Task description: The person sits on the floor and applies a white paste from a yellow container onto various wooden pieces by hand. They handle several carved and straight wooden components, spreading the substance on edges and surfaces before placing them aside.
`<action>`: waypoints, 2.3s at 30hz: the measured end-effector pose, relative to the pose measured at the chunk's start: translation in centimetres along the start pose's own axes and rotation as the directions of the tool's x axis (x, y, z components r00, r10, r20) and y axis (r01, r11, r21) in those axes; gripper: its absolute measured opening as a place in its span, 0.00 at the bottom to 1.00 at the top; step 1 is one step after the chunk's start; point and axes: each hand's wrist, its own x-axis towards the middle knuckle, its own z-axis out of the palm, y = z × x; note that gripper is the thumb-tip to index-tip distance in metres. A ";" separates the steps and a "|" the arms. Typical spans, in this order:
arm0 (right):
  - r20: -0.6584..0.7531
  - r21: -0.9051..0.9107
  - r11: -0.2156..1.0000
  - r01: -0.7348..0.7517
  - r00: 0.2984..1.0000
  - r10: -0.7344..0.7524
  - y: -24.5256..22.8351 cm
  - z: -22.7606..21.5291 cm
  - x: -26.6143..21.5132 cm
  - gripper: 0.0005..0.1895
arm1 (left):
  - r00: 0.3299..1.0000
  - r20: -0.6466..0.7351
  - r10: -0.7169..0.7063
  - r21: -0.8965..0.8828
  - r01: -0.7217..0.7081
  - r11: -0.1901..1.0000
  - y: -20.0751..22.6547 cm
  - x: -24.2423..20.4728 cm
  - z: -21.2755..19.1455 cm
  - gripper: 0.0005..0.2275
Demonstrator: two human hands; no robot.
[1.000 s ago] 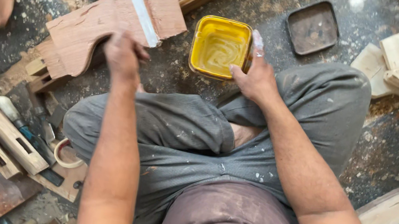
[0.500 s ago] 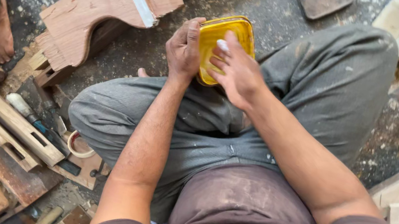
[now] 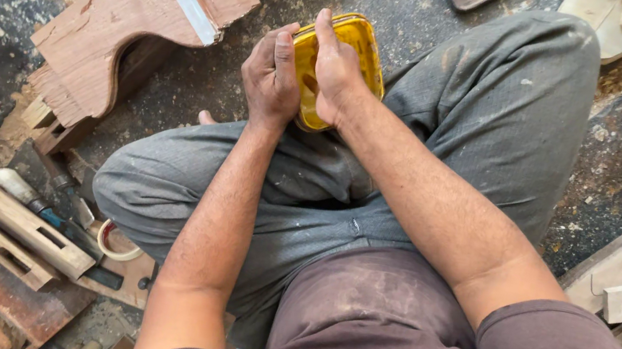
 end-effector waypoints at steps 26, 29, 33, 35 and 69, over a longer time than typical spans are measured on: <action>0.619 -0.618 -0.646 0.448 0.784 -0.048 -11.5 -5.6 -11.6 0.25 | 0.993 -0.061 0.097 0.119 -0.090 0.989 2.1 1.4 -1.8 0.12; 0.435 -0.419 -0.788 0.451 0.862 0.262 -12.5 -3.2 -9.8 0.29 | 0.996 -0.038 0.077 0.121 -0.072 0.990 2.3 1.1 -1.6 0.12; 0.257 -0.147 -0.932 0.332 0.923 0.288 -9.1 1.0 -4.3 0.16 | 0.993 -0.051 0.106 0.179 -0.096 0.979 2.6 1.6 -2.3 0.13; 0.145 0.044 -0.956 0.291 0.944 0.295 -7.1 1.8 -0.8 0.15 | 0.990 -0.074 0.116 0.202 -0.099 0.974 2.5 2.5 -2.6 0.14; -0.615 -0.566 -0.810 -0.153 0.733 0.291 -0.9 -10.0 12.9 0.08 | 0.994 0.086 -0.061 -0.113 0.071 0.991 -0.9 3.4 -1.7 0.13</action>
